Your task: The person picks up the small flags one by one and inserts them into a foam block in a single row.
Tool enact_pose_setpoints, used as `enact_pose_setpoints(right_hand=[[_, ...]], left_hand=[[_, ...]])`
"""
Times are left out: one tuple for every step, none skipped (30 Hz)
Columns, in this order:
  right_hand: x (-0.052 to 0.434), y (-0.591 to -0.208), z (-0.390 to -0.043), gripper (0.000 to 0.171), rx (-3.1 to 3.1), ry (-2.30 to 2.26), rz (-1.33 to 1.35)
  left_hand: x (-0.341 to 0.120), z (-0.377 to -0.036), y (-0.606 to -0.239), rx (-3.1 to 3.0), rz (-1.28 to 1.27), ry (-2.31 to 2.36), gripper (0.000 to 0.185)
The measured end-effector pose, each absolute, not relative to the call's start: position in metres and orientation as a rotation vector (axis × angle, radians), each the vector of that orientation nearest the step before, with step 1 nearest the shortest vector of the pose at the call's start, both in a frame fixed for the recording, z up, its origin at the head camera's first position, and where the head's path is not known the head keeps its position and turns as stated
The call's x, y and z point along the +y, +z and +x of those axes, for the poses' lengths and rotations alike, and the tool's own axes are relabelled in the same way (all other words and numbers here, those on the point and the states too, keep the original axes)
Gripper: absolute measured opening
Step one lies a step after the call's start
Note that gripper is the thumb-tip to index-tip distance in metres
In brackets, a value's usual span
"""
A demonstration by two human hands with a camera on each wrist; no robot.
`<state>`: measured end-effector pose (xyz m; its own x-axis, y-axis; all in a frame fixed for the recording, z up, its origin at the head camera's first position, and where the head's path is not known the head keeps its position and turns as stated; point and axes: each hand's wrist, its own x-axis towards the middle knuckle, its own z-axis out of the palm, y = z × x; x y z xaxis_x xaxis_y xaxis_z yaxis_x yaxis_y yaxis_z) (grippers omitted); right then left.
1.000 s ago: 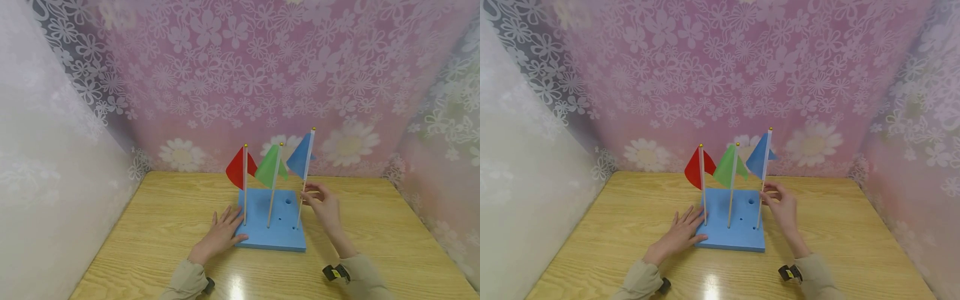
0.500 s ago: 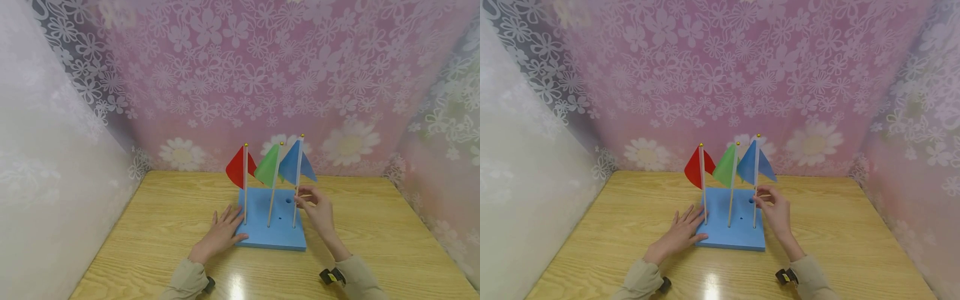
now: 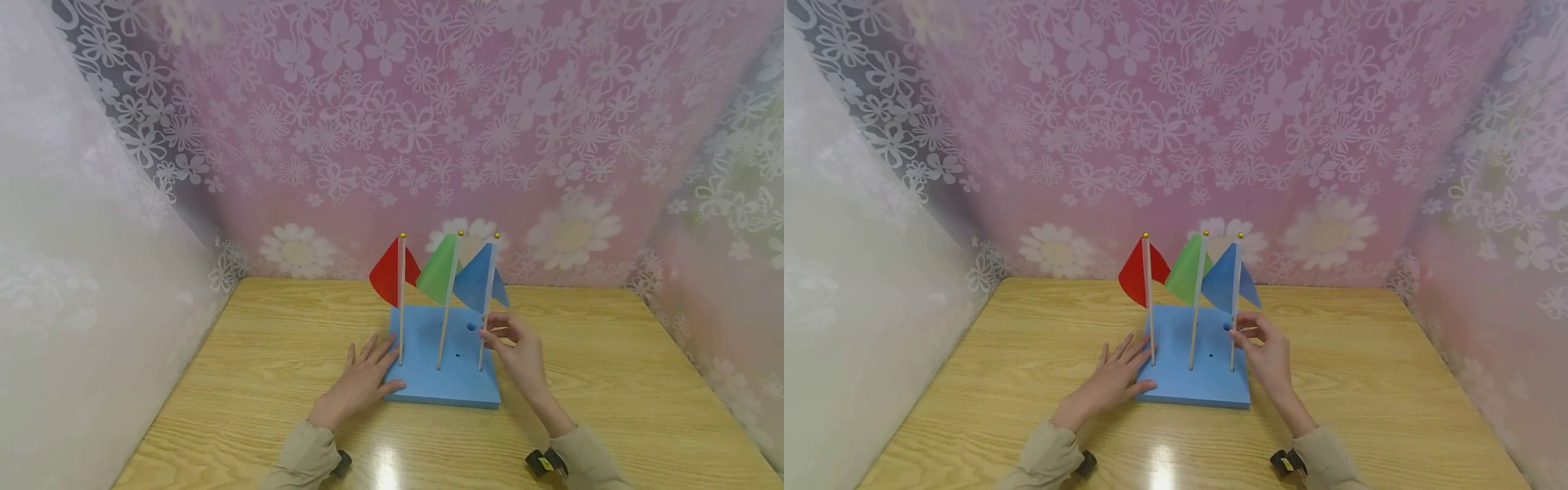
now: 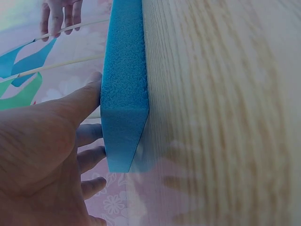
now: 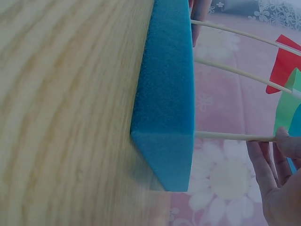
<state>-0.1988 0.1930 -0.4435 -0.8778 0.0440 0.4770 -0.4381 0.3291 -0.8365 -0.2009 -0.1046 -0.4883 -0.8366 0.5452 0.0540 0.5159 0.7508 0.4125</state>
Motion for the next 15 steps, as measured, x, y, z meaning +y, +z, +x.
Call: enact_pose_setpoints(right_hand=[[0.1928, -0.4421, -0.1974, 0.022, -2.19, 1.574, 0.341], [0.1926, -0.4412, -0.1965, 0.022, -2.196, 1.576, 0.336], [0.1925, -0.4406, -0.1958, 0.022, -2.201, 1.578, 0.334], [0.1925, -0.4401, -0.1954, 0.022, -2.206, 1.577, 0.335], [0.1928, -0.44, -0.1952, 0.022, -2.21, 1.575, 0.338], [0.1933, -0.4402, -0.1952, 0.022, -2.211, 1.576, 0.342], [0.194, -0.4405, -0.1952, 0.023, -2.214, 1.575, 0.344], [0.1946, -0.4409, -0.1953, 0.023, -2.217, 1.578, 0.344], [0.1953, -0.4413, -0.1955, 0.024, -2.218, 1.58, 0.344], [0.196, -0.4418, -0.1958, 0.025, -2.22, 1.581, 0.345], [0.1967, -0.4421, -0.196, 0.025, -2.22, 1.58, 0.345], [0.1973, -0.4425, -0.1964, 0.026, -2.221, 1.58, 0.346], [0.1978, -0.4427, -0.1967, 0.027, -2.221, 1.58, 0.346], [0.1983, -0.4428, -0.1969, 0.027, -2.222, 1.58, 0.348], [0.1987, -0.4428, -0.197, 0.027, -2.221, 1.581, 0.348]], left_hand=[[-0.1044, -0.2009, -0.4884, 2.873, 0.872, 0.646, 0.07], [-0.1043, -0.2008, -0.4883, 2.873, 0.873, 0.646, 0.071], [-0.1041, -0.2008, -0.4882, 2.874, 0.872, 0.645, 0.071], [-0.104, -0.2008, -0.4884, 2.874, 0.872, 0.643, 0.071], [-0.1038, -0.2008, -0.4886, 2.874, 0.873, 0.639, 0.071], [-0.1036, -0.201, -0.4891, 2.874, 0.874, 0.634, 0.071], [-0.1034, -0.201, -0.4893, 2.873, 0.875, 0.632, 0.071], [-0.1033, -0.2012, -0.4896, 2.873, 0.875, 0.631, 0.071], [-0.1032, -0.2013, -0.4899, 2.873, 0.874, 0.631, 0.071], [-0.1032, -0.2016, -0.4903, 2.873, 0.874, 0.63, 0.071], [-0.1031, -0.2019, -0.4904, 2.874, 0.873, 0.629, 0.071], [-0.1031, -0.202, -0.4905, 2.875, 0.872, 0.632, 0.07], [-0.1031, -0.2021, -0.4904, 2.878, 0.873, 0.634, 0.07], [-0.1032, -0.2023, -0.4904, 2.88, 0.873, 0.633, 0.07], [-0.1033, -0.2026, -0.4904, 2.883, 0.875, 0.63, 0.071]])
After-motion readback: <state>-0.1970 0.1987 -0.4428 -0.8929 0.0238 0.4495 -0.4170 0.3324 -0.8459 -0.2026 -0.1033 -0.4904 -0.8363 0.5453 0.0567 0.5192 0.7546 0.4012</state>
